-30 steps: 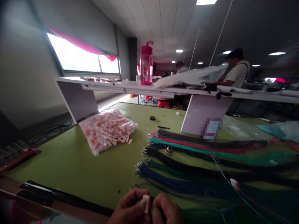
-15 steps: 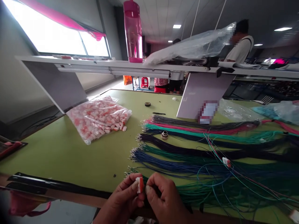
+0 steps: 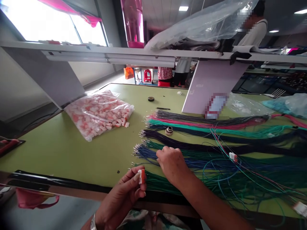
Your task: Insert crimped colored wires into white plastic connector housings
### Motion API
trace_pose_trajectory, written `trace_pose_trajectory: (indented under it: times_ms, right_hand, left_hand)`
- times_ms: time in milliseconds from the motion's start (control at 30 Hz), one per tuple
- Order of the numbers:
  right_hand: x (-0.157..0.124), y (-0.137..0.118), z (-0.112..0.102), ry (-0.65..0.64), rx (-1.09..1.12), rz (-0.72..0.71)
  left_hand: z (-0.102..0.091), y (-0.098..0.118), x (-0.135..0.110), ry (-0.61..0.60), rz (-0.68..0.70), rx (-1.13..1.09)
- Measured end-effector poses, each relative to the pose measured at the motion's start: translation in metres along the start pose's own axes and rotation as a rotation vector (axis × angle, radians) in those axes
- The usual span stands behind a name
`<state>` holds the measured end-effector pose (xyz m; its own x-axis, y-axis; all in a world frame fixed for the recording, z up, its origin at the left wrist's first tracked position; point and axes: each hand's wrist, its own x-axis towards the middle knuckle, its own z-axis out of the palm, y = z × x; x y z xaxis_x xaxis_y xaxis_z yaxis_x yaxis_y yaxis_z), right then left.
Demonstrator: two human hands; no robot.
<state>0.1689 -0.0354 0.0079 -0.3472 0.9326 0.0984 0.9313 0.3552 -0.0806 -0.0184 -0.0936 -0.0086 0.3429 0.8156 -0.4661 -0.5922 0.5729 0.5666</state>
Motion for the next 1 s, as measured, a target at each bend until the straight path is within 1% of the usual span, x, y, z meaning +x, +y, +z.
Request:
trace_pose_trajectory:
  times_ms: [67,167,367,400,467,567,633,733,800,833,900,1000]
  right_hand:
    - [0.003,-0.001,0.004,0.0,-0.01,-0.016]
    - [0.003,0.003,0.006,0.013,0.003,-0.051]
    - [-0.006,0.024,-0.003,0.12,0.096,-0.039]
    - [-0.008,0.026,-0.005,0.138,0.145,-0.031]
    - [-0.012,0.028,-0.01,0.156,0.342,-0.004]
    - [-0.017,0.021,-0.022,0.1,0.698,0.01]
    - [-0.019,0.011,-0.033,0.053,0.797,-0.032]
    - [-0.023,-0.008,-0.05,-0.014,0.898,-0.166]
    - [-0.025,-0.02,-0.057,-0.039,1.0,-0.238]
    - [-0.027,-0.024,-0.058,-0.042,1.054,-0.241]
    - [-0.032,-0.028,-0.055,-0.031,1.137,-0.18]
    - [-0.039,-0.025,-0.041,-0.012,1.166,-0.035]
  left_hand:
    - [0.0,0.0,0.0,0.005,-0.002,0.007]
    - [0.001,0.001,-0.001,0.008,-0.005,0.02]
    - [-0.001,0.0,0.0,-0.013,0.005,0.031]
    - [-0.001,0.0,0.0,-0.015,0.004,0.029]
    - [-0.001,0.0,0.001,-0.018,0.0,0.027]
    - [0.0,0.0,0.001,-0.024,-0.005,0.023]
    - [0.001,0.0,0.001,-0.026,-0.014,0.021]
    - [0.002,-0.001,0.001,-0.041,-0.021,0.016]
    - [0.003,-0.002,0.002,-0.064,-0.023,0.007]
    - [0.003,-0.002,0.003,-0.076,-0.026,0.001]
    - [0.002,-0.003,0.003,-0.092,-0.037,-0.014]
    - [0.002,-0.003,0.003,-0.098,-0.052,-0.037]
